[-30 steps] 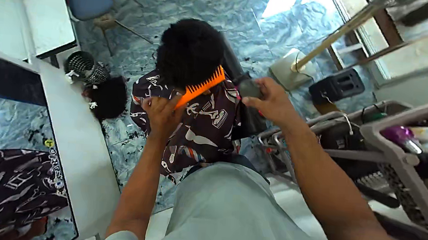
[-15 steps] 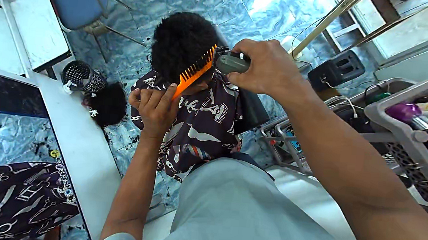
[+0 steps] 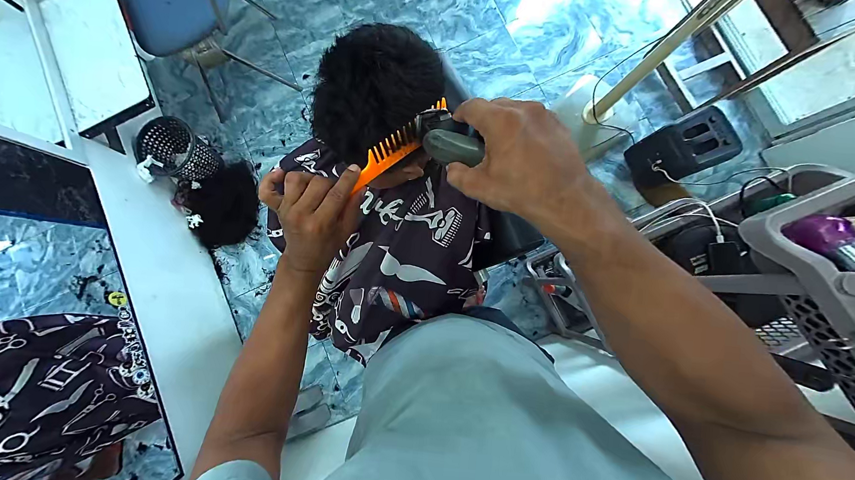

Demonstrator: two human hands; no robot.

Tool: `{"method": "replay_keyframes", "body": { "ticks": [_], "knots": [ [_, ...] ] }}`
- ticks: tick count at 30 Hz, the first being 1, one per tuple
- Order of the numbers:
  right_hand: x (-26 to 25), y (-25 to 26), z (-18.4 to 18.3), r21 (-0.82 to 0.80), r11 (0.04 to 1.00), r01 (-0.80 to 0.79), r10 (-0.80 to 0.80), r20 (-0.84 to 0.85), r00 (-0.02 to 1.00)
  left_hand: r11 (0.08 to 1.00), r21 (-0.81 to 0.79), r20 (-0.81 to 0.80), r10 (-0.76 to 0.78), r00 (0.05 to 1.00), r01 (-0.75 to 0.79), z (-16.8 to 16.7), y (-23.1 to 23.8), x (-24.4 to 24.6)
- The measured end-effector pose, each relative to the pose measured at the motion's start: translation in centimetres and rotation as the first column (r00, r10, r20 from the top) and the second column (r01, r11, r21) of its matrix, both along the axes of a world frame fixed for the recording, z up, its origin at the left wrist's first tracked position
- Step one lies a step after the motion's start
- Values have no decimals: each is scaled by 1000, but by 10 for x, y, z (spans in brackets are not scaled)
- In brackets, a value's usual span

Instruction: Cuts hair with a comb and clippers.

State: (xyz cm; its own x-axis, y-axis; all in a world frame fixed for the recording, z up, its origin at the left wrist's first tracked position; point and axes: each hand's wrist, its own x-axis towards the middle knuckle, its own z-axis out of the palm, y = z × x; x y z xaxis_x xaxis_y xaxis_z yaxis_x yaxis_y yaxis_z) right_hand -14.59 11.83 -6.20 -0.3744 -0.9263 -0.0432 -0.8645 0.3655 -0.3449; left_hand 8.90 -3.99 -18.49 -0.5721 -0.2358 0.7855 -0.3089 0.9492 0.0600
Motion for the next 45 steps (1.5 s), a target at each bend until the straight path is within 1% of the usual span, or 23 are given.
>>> {"method": "replay_keyframes", "body": {
  "ticks": [4,7,9,11,13,14,15,16,17,18,19,20,21,22,24,25,26,27,30,34,37,41,45],
  "knots": [
    [15,-3,4,4,999,-33,33,11,999,1000,4,0,-13,1000,13,0,-2,1],
    [20,-2,5,19,1000,14,-14,-23,1000,1000,-6,-2,-22,1000,22,-1,-3,1],
    [26,-3,5,4,1000,11,-12,27,1000,999,19,-11,-29,1000,29,-1,-5,1],
    [30,-1,4,-5,1000,-8,8,149,989,988,152,-81,-6,997,19,6,-9,4],
    [21,12,-11,-35,997,64,-49,336,941,927,372,-188,32,982,40,21,-8,2],
    [12,24,-24,-52,988,146,-105,470,876,885,458,-220,21,975,85,26,-6,-2],
    [5,35,-36,-58,964,258,-170,612,772,835,532,-216,-27,976,141,28,-2,-6],
    [0,45,-46,-43,921,387,-236,728,644,789,586,-170,-99,980,182,24,1,-8],
    [-2,53,-52,3,865,502,-302,802,516,775,601,-92,-175,980,194,15,3,-9],
    [-4,58,-56,49,807,589,-349,844,408,790,581,1,-243,970,197,2,3,-9],
    [-5,60,-58,74,762,643,-370,865,338,823,533,95,-290,952,197,-10,3,-8],
    [-5,61,-59,69,746,663,-365,874,320,868,456,161,-298,941,197,-23,3,-6],
    [-5,61,-60,33,763,646,-345,865,363,907,377,191,-275,942,188,-34,3,-3],
    [-5,60,-60,-23,805,593,-314,832,458,937,308,187,-229,955,164,-43,3,0],
    [-4,53,-57,-97,901,424,-255,673,695,963,247,130,-146,981,111,-54,-4,7],
    [-1,47,-54,-86,932,351,-244,569,785,967,239,103,-116,988,88,-56,-11,10],
    [3,41,-50,-54,952,303,-242,476,846,969,235,75,-92,993,72,-56,-17,13],
    [7,33,-45,-12,962,273,-245,404,881,971,230,43,-72,997,60,-53,-23,13],
    [18,16,-32,68,968,240,-250,275,928,984,177,-64,-28,998,39,-43,-34,8],
    [26,4,-21,76,971,226,-237,196,952,995,95,-105,-20,994,30,-37,-36,7],
    [36,-2,-15,75,972,225,-235,178,956,996,80,-117,-21,993,30,-39,-34,7],
    [51,-9,-11,61,984,168,-177,193,965,998,62,-133,-25,991,33,-39,-33,6],
    [57,-8,-11,82,976,200,-211,157,965,998,56,-121,-36,992,43,-38,-34,8]
  ]
}}
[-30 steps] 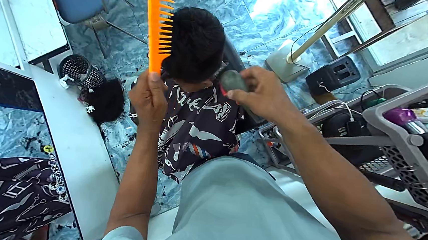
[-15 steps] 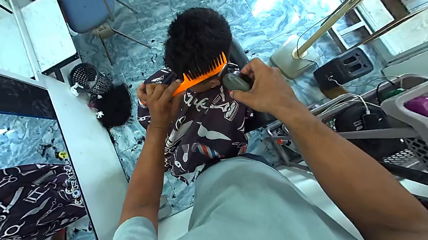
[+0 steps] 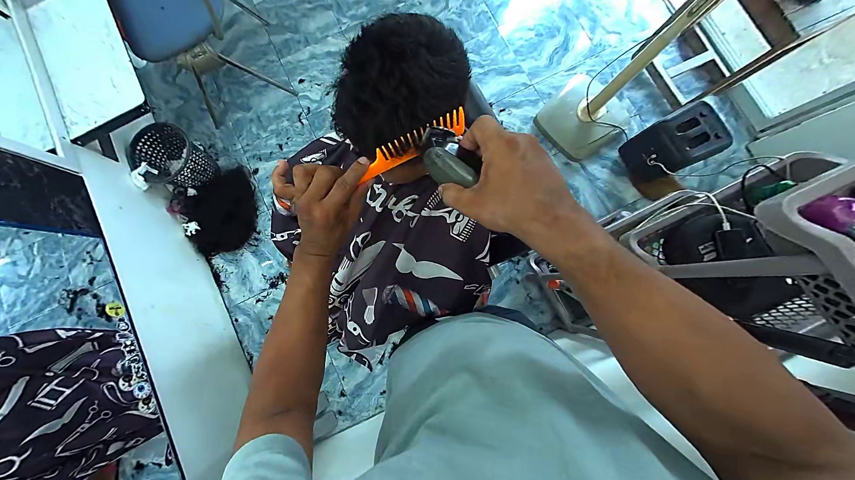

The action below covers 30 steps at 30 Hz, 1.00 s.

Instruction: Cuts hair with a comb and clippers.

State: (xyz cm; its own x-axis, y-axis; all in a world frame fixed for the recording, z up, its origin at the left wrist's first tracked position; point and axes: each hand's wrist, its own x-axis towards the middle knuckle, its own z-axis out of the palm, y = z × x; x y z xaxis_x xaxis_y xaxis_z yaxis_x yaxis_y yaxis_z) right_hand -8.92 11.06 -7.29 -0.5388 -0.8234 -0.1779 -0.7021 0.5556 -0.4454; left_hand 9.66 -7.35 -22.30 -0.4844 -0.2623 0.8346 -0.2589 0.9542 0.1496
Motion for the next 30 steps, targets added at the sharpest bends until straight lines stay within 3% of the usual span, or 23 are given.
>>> {"method": "replay_keyframes", "body": {
  "ticks": [4,6,9,11,13,15,17,22,30],
  "knots": [
    [9,-7,0,-49,997,-67,69,33,997,1000,13,15,-9,1000,9,5,0,1],
    [9,1,-7,-96,994,-57,66,98,993,992,123,-35,1,999,3,15,-2,6],
    [-7,36,-34,-191,972,138,-71,320,945,910,404,-127,-46,991,94,33,1,6],
    [-14,55,-52,-201,919,340,-203,498,843,819,533,-62,-212,975,212,33,7,2],
    [-16,63,-58,-177,834,523,-318,620,717,816,522,103,-351,931,249,14,6,2],
    [-16,63,-57,-181,777,602,-354,665,658,877,408,241,-370,897,253,-14,2,6],
    [-15,59,-53,-209,802,560,-326,632,703,922,322,287,-310,906,213,-35,1,13],
    [-12,33,-45,-121,976,179,-137,296,945,964,249,215,-151,965,95,-41,-15,15],
    [-2,4,-32,-9,995,103,-101,151,983,993,120,-15,-22,1000,23,-18,-24,4]
  ]
}}
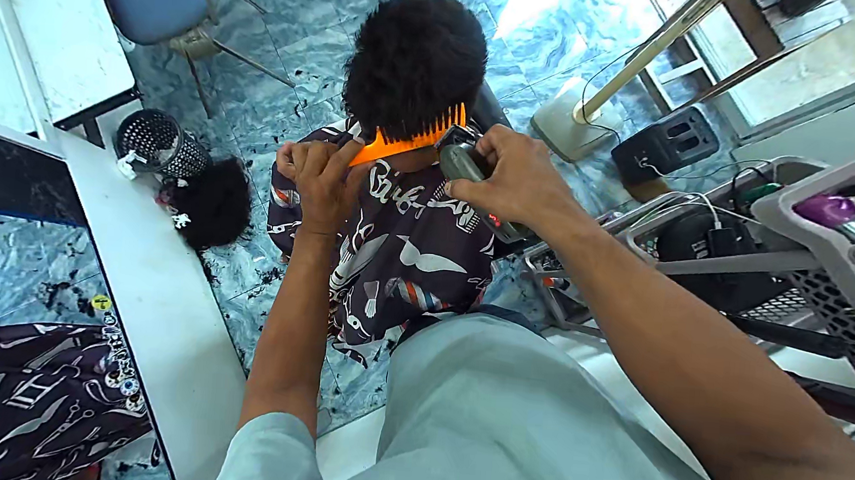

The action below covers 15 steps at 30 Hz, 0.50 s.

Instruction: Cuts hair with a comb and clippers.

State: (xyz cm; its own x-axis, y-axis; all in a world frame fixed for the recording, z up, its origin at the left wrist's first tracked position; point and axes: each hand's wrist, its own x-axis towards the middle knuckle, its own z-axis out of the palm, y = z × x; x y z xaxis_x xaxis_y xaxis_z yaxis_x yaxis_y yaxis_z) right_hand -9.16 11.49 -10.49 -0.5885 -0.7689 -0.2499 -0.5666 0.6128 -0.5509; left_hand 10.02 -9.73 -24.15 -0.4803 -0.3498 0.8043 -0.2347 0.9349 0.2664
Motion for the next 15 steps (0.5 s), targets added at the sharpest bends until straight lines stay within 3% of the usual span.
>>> {"method": "replay_keyframes", "body": {
  "ticks": [10,15],
  "knots": [
    [15,-14,5,-47,995,-91,90,-13,996,994,-85,-86,68,994,-75,-1,11,-4],
    [21,-16,6,-17,998,-60,59,-24,998,991,-103,-94,71,993,-80,-2,9,-4]
  ]
}}
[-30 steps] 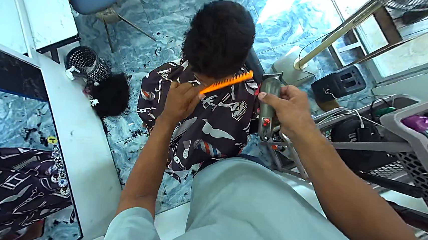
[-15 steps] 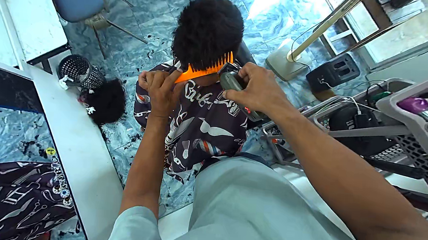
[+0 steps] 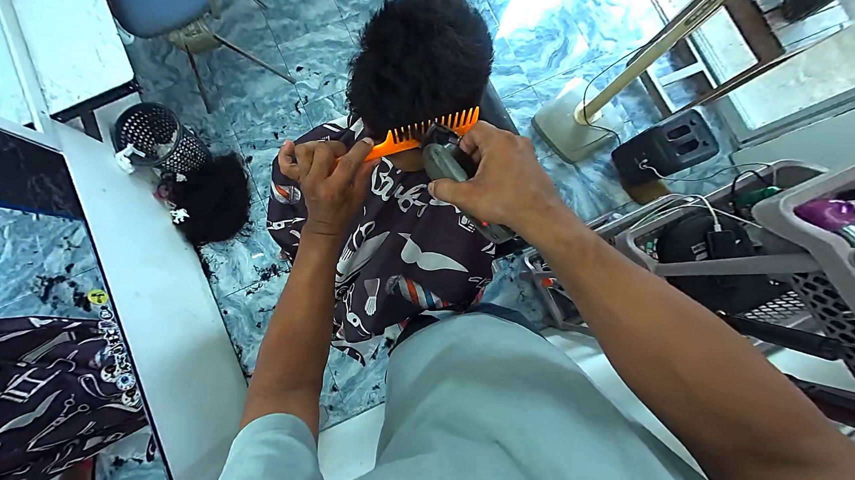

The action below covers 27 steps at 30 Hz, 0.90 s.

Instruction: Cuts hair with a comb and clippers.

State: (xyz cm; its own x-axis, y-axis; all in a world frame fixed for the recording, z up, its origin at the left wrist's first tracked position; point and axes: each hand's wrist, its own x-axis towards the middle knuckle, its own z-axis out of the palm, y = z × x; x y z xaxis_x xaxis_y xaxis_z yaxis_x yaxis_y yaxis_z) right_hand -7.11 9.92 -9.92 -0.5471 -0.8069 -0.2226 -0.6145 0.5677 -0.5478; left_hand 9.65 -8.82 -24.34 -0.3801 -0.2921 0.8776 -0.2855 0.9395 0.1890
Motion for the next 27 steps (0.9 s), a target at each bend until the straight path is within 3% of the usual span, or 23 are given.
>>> {"method": "replay_keyframes", "body": {
  "ticks": [8,10,12,14,17,19,21,23,27],
  "knots": [
    [10,-16,10,4,999,-34,34,-3,999,1000,-19,28,-11,1000,12,3,-3,-1],
    [10,-18,9,-5,996,-88,88,24,996,997,70,46,-35,998,31,12,-4,3],
    [7,0,-2,-50,997,-58,64,127,990,957,274,7,-97,995,91,31,-5,12],
    [-4,32,-21,-103,990,98,-61,319,946,878,447,-39,-171,985,170,45,-5,13],
    [-8,71,-49,-72,907,414,-290,607,740,778,574,72,-359,930,256,39,7,13],
    [-12,80,-57,-45,810,584,-393,697,599,806,514,213,-453,866,295,17,8,9],
    [-15,80,-57,-56,747,662,-437,709,554,837,429,300,-485,821,338,-11,5,9],
    [-18,77,-50,-112,779,616,-421,635,648,862,378,329,-466,821,337,-31,5,15],
    [-21,64,-36,-138,954,268,-226,262,938,904,366,324,-345,881,219,-49,3,23]
  ]
}}
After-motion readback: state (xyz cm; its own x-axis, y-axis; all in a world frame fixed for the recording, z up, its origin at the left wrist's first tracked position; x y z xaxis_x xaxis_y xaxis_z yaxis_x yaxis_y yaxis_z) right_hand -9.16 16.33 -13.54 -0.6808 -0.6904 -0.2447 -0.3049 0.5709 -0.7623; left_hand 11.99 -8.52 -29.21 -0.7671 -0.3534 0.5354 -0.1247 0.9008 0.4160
